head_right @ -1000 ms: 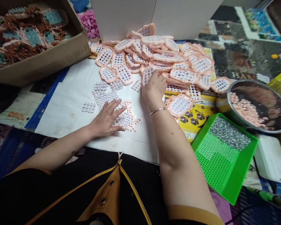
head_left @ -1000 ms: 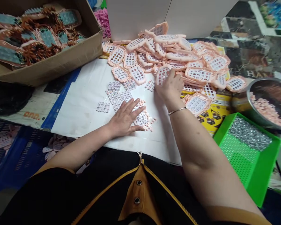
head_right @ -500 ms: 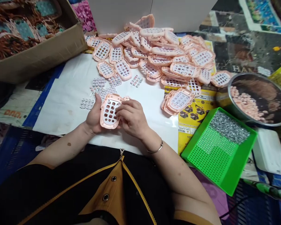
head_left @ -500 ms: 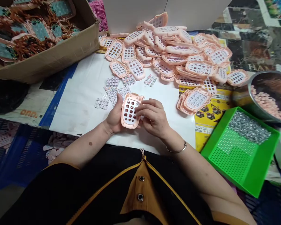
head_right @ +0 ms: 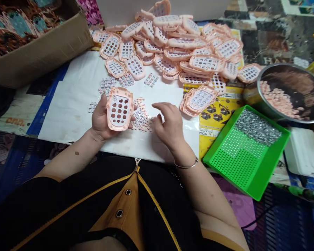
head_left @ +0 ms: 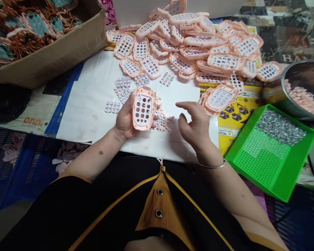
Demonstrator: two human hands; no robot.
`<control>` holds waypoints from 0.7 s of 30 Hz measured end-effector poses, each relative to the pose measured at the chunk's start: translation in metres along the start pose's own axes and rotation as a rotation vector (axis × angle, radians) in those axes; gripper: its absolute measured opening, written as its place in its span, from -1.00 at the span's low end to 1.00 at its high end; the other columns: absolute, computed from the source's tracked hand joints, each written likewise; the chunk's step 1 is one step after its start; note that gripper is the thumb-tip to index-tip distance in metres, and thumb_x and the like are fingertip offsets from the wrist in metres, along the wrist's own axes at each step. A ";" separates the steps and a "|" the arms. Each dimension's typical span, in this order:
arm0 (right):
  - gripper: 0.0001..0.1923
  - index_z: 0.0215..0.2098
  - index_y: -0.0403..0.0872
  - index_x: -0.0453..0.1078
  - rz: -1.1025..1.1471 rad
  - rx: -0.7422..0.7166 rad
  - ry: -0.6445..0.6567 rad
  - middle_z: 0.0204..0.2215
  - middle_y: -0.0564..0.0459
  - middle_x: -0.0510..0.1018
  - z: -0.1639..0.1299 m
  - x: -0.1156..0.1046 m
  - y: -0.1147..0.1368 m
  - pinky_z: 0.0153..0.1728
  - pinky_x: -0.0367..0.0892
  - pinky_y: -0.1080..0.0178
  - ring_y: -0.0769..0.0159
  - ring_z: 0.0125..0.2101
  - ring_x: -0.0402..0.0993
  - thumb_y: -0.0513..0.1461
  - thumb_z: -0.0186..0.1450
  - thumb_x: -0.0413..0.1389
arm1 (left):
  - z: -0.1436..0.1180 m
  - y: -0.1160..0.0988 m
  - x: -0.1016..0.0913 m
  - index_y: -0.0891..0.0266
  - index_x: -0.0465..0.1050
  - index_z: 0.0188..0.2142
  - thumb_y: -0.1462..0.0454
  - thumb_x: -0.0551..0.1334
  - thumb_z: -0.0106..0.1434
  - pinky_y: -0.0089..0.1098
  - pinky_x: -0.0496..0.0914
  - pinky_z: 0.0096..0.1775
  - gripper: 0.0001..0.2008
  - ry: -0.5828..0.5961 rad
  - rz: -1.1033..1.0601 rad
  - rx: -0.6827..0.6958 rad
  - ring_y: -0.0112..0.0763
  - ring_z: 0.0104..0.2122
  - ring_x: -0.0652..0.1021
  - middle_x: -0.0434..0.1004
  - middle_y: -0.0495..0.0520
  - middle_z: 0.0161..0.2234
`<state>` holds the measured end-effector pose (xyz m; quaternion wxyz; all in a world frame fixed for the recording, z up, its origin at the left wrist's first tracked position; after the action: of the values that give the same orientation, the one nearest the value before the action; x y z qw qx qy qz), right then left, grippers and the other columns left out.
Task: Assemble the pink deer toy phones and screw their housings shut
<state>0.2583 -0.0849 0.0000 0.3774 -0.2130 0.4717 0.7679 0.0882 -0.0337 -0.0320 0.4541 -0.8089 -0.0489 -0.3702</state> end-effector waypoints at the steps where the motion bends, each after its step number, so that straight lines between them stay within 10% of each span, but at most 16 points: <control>1: -0.66 -0.10 -0.02 0.52 -0.041 0.076 0.049 -0.17 -0.09 0.66 -0.002 0.001 -0.010 -0.08 0.44 -0.05 0.05 -0.14 0.56 -0.32 0.22 0.03 | 0.001 -0.002 -0.003 0.23 0.42 0.08 -0.23 0.09 0.26 -0.25 0.58 -0.41 -0.33 -0.034 0.008 0.040 -0.20 -0.35 0.66 0.63 0.16 -0.21; 13: -0.83 -0.28 -0.06 0.56 -0.233 0.089 0.430 -0.30 -0.15 0.53 -0.005 0.035 -0.024 -0.25 0.35 0.05 0.06 -0.26 0.44 -0.26 0.31 0.10 | 0.001 0.007 -0.020 0.27 0.43 0.06 -0.21 0.35 0.03 -0.19 0.58 -0.09 -0.23 -0.109 -0.008 0.161 -0.12 -0.14 0.68 0.65 0.17 -0.17; 21: -0.80 -0.22 -0.06 0.52 -0.156 0.075 0.375 -0.33 -0.11 0.49 -0.027 0.025 -0.034 -0.27 0.36 0.08 0.12 -0.30 0.40 -0.25 0.35 0.03 | 0.002 0.009 -0.017 0.28 0.41 0.08 -0.26 0.29 0.07 -0.19 0.61 -0.21 -0.20 -0.050 -0.040 0.115 -0.07 -0.17 0.69 0.67 0.17 -0.21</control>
<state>0.2684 -0.0905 -0.0485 0.3489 -0.3740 0.5439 0.6652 0.0808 -0.0326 -0.0500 0.4911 -0.7892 -0.0978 -0.3555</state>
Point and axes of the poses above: each hand's wrist, its own z-axis towards the middle knuckle, its own x-axis out of the palm, y = z × x, the point moved 7 cm from there along z, towards the middle knuckle
